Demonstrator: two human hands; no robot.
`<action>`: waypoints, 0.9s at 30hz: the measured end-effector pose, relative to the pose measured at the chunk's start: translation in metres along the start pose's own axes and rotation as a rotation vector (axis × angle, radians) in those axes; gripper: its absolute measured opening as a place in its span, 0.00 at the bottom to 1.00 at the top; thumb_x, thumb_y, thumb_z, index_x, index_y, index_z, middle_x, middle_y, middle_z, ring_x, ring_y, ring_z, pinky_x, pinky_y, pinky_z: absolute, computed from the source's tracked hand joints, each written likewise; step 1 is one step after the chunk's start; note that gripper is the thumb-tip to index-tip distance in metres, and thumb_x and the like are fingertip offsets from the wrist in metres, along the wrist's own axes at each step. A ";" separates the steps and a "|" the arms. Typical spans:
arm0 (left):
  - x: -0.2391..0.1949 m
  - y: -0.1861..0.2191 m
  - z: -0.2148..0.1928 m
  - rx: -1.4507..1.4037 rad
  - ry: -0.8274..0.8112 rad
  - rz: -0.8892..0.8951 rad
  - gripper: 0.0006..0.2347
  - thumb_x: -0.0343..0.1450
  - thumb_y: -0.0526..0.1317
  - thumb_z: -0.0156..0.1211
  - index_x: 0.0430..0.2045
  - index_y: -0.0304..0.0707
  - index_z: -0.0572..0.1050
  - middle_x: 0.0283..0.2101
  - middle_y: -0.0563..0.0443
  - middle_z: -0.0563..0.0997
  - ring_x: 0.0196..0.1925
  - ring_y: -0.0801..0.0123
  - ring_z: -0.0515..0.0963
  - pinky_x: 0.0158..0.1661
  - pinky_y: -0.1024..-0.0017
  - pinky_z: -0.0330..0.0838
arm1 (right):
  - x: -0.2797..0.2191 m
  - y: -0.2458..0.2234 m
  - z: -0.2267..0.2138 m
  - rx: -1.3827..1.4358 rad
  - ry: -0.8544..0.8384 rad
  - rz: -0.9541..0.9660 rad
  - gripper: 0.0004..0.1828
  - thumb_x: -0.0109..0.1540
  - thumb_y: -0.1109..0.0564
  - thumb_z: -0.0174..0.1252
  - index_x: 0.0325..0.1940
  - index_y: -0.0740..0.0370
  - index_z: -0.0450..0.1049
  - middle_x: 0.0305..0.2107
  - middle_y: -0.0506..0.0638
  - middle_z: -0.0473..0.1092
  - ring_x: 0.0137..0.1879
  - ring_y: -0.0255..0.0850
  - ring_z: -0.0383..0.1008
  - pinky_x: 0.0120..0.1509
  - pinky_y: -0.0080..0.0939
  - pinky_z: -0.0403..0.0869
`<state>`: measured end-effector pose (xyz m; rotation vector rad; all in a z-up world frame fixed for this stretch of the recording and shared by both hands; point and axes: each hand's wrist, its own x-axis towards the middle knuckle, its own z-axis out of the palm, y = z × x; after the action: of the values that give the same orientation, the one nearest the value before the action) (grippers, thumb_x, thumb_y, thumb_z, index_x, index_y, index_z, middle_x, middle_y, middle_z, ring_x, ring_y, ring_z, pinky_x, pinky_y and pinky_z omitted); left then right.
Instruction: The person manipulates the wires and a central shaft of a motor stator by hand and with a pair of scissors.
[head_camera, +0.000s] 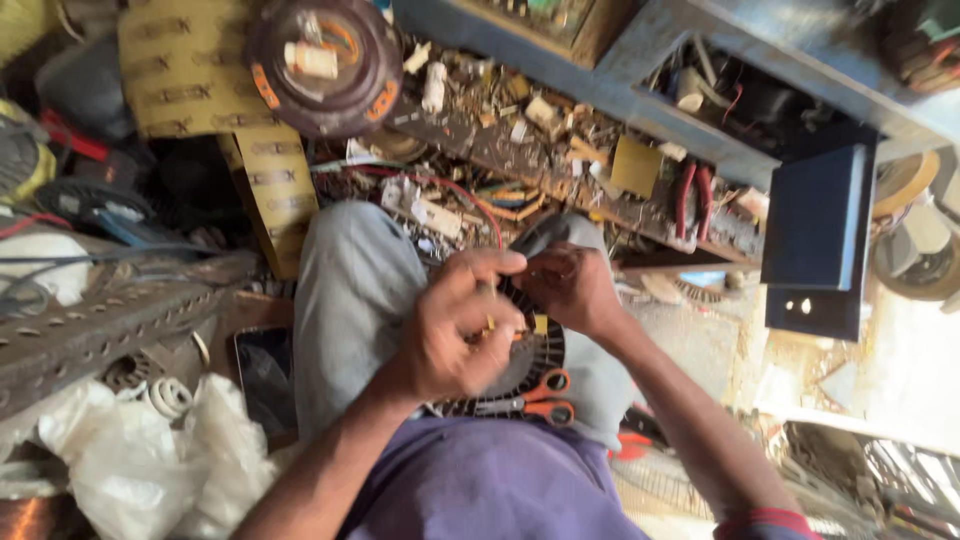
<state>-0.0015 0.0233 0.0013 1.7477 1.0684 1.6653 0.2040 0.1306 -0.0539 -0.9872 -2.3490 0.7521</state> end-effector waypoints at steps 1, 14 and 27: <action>0.009 -0.015 0.004 0.004 0.002 0.014 0.03 0.66 0.34 0.60 0.27 0.34 0.77 0.53 0.39 0.75 0.49 0.51 0.79 0.48 0.63 0.73 | 0.010 -0.002 0.004 0.087 0.097 0.006 0.08 0.54 0.58 0.66 0.38 0.55 0.81 0.29 0.49 0.74 0.32 0.44 0.78 0.34 0.43 0.76; -0.021 0.002 -0.005 0.597 -0.334 0.158 0.07 0.66 0.36 0.63 0.33 0.30 0.80 0.51 0.46 0.77 0.49 0.55 0.85 0.51 0.53 0.74 | -0.028 -0.009 -0.040 -0.202 -0.145 -0.012 0.04 0.53 0.59 0.70 0.32 0.55 0.84 0.21 0.50 0.73 0.25 0.46 0.75 0.30 0.45 0.72; 0.007 -0.080 -0.032 0.011 -0.441 -0.514 0.04 0.66 0.38 0.66 0.26 0.38 0.84 0.35 0.48 0.86 0.39 0.64 0.86 0.44 0.66 0.78 | -0.049 -0.043 -0.020 -0.430 -0.492 -0.399 0.04 0.56 0.56 0.66 0.35 0.48 0.81 0.23 0.50 0.73 0.25 0.43 0.74 0.26 0.47 0.71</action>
<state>-0.0495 0.0693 -0.0542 1.5675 1.1797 0.9144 0.2254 0.0741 -0.0222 -0.4790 -3.0949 0.3623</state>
